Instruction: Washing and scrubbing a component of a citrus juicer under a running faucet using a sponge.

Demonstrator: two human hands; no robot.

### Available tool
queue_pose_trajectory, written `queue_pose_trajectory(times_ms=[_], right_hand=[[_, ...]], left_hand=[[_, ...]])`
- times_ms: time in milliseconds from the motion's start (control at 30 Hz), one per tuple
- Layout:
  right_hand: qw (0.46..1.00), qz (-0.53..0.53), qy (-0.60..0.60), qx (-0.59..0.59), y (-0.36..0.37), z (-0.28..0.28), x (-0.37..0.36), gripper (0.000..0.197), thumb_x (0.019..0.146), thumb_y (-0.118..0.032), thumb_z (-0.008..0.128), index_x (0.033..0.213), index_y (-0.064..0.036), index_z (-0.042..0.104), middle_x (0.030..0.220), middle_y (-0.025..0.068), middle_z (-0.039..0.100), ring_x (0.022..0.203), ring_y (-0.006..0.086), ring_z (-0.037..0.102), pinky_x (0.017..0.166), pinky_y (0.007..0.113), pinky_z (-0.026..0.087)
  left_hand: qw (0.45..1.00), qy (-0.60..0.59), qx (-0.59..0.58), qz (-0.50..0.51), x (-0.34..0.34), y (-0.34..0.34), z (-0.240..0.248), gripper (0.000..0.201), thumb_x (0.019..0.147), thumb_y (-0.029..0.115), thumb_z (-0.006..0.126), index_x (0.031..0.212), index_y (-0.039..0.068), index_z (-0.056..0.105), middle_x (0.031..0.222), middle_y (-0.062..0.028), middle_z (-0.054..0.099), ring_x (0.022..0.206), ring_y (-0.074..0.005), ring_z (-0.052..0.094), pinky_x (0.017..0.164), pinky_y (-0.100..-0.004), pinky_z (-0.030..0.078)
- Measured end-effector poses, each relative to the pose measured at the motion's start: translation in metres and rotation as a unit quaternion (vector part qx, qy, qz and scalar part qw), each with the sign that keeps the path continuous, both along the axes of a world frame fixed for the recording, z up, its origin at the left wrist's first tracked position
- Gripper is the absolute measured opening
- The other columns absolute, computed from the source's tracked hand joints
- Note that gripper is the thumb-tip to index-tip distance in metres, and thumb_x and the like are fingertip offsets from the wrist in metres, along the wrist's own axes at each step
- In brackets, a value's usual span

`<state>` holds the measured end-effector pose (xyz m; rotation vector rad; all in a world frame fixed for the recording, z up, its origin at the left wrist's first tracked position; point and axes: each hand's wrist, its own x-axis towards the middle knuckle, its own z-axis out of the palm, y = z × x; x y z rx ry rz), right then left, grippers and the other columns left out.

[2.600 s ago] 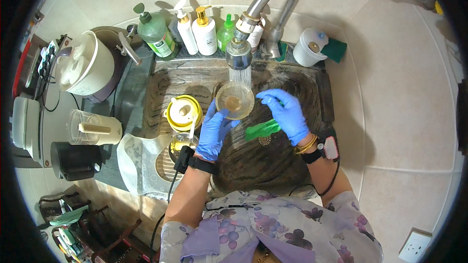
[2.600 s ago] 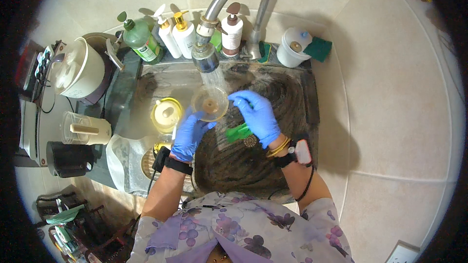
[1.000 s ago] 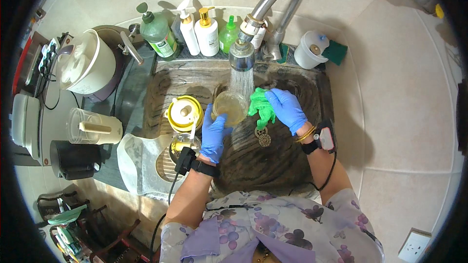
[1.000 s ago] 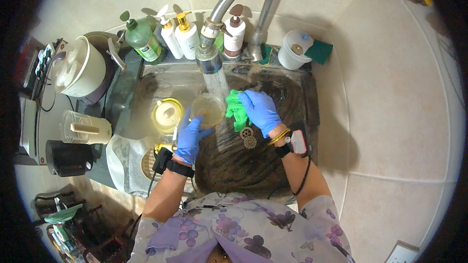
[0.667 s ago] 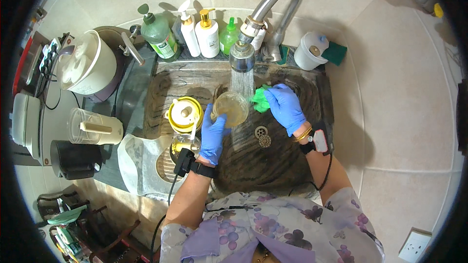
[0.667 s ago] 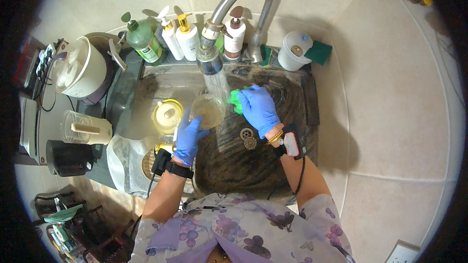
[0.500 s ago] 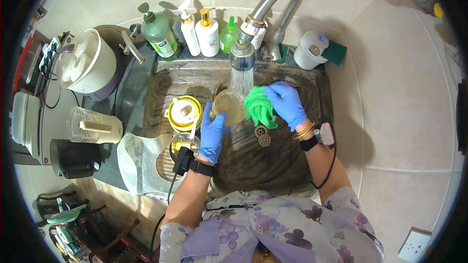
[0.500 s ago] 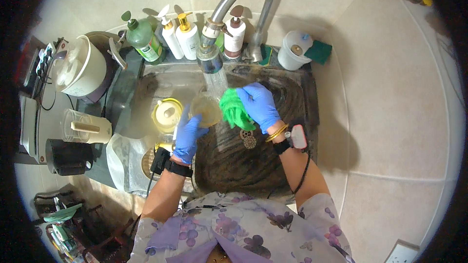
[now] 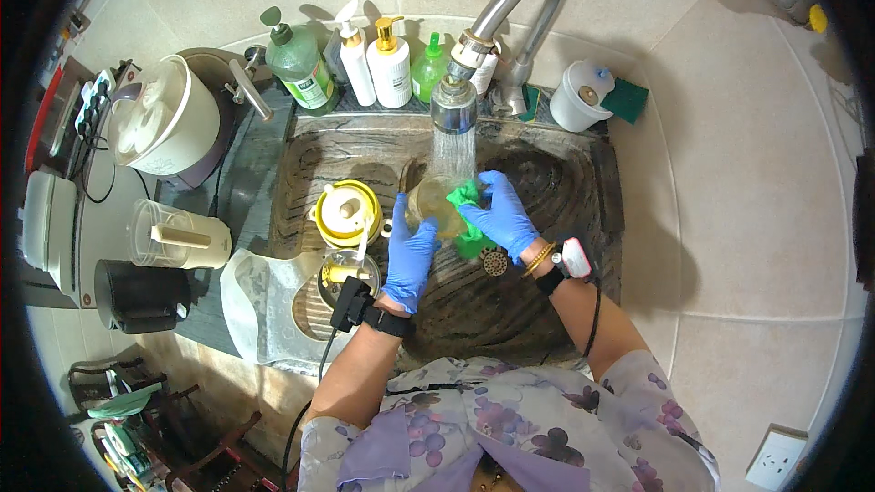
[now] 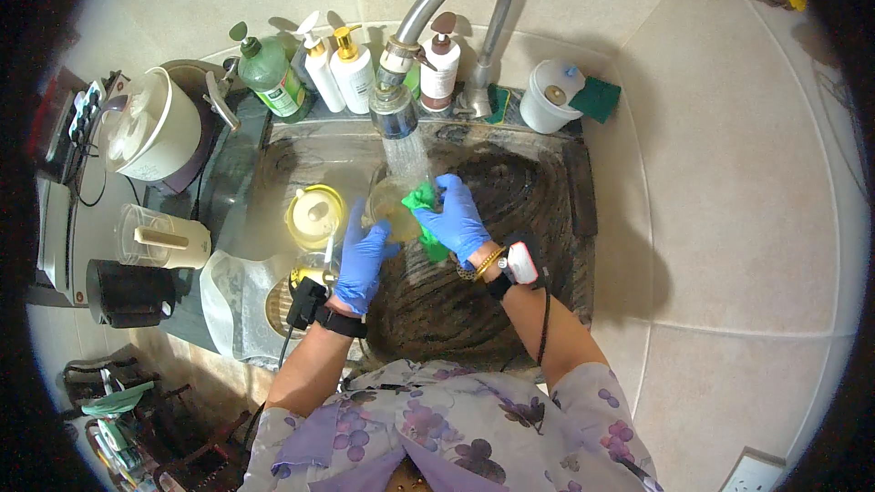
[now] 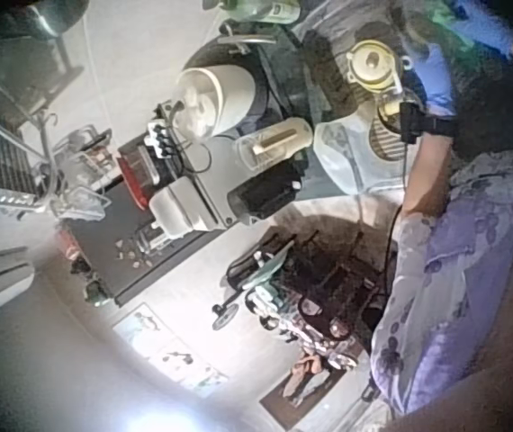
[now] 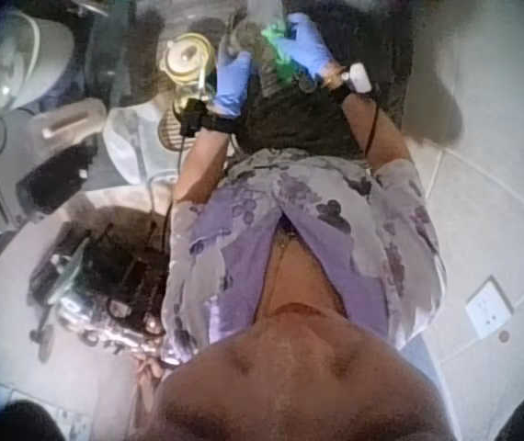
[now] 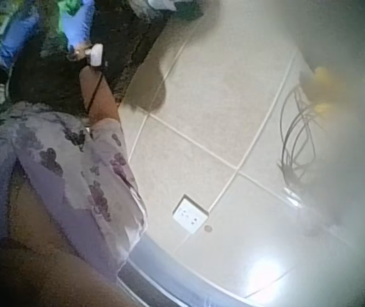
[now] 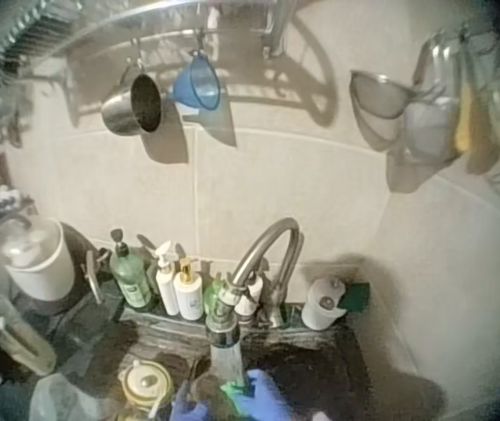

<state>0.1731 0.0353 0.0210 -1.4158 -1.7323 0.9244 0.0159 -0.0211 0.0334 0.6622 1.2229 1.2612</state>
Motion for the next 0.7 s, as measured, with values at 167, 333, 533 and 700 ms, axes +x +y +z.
queue_pose_trajectory(times_ms=[167, 333, 533, 700], right_hand=[[0.992, 0.048, -0.084, -0.081, -0.001, -0.022, -0.001, 0.029, 0.074, -0.019, 0.059, 0.090, 0.0027, 0.047, 0.078, 0.0247, 0.058, 0.076, 0.0385, 0.058, 0.066, 0.043, 0.046], [0.976, 0.058, -0.203, -0.048, 0.002, 0.008, 0.000, 0.023, 0.075, -0.018, 0.055, 0.085, 0.0023, 0.048, 0.074, 0.0249, 0.057, 0.072, 0.0412, 0.057, 0.061, 0.047, 0.044], [0.940, 0.112, -0.322, 0.007, 0.006, 0.027, -0.005, 0.020, 0.079, -0.016, 0.051, 0.087, 0.0019, 0.046, 0.072, 0.0228, 0.058, 0.066, 0.0389, 0.058, 0.056, 0.047, 0.046], [0.918, 0.098, -0.369, 0.104, 0.002, 0.026, -0.006, 0.023, 0.079, -0.019, 0.052, 0.090, 0.0000, 0.046, 0.075, 0.0191, 0.061, 0.064, 0.0341, 0.061, 0.054, 0.044, 0.048]], left_hand=[[0.985, 0.150, 0.074, -0.047, 0.000, -0.007, -0.040, 0.064, 0.083, 0.005, 0.050, 0.137, 0.007, 0.016, 0.115, -0.0092, 0.047, 0.090, -0.0126, 0.052, 0.072, -0.0249, 0.047], [0.979, 0.122, 0.148, -0.070, 0.011, -0.004, -0.003, 0.071, 0.074, -0.008, 0.043, 0.138, 0.006, 0.014, 0.122, -0.0094, 0.042, 0.094, -0.0119, 0.049, 0.074, -0.0193, 0.043], [0.986, 0.066, 0.090, -0.122, 0.002, 0.003, -0.003, 0.074, 0.068, -0.011, 0.042, 0.136, 0.001, 0.015, 0.126, -0.0157, 0.037, 0.115, -0.0194, 0.038, 0.096, -0.0259, 0.032], [0.973, 0.118, 0.075, -0.184, -0.002, 0.002, -0.008, 0.076, 0.072, -0.008, 0.041, 0.139, 0.011, 0.010, 0.130, -0.0094, 0.033, 0.111, -0.0147, 0.039, 0.082, -0.0205, 0.040]])
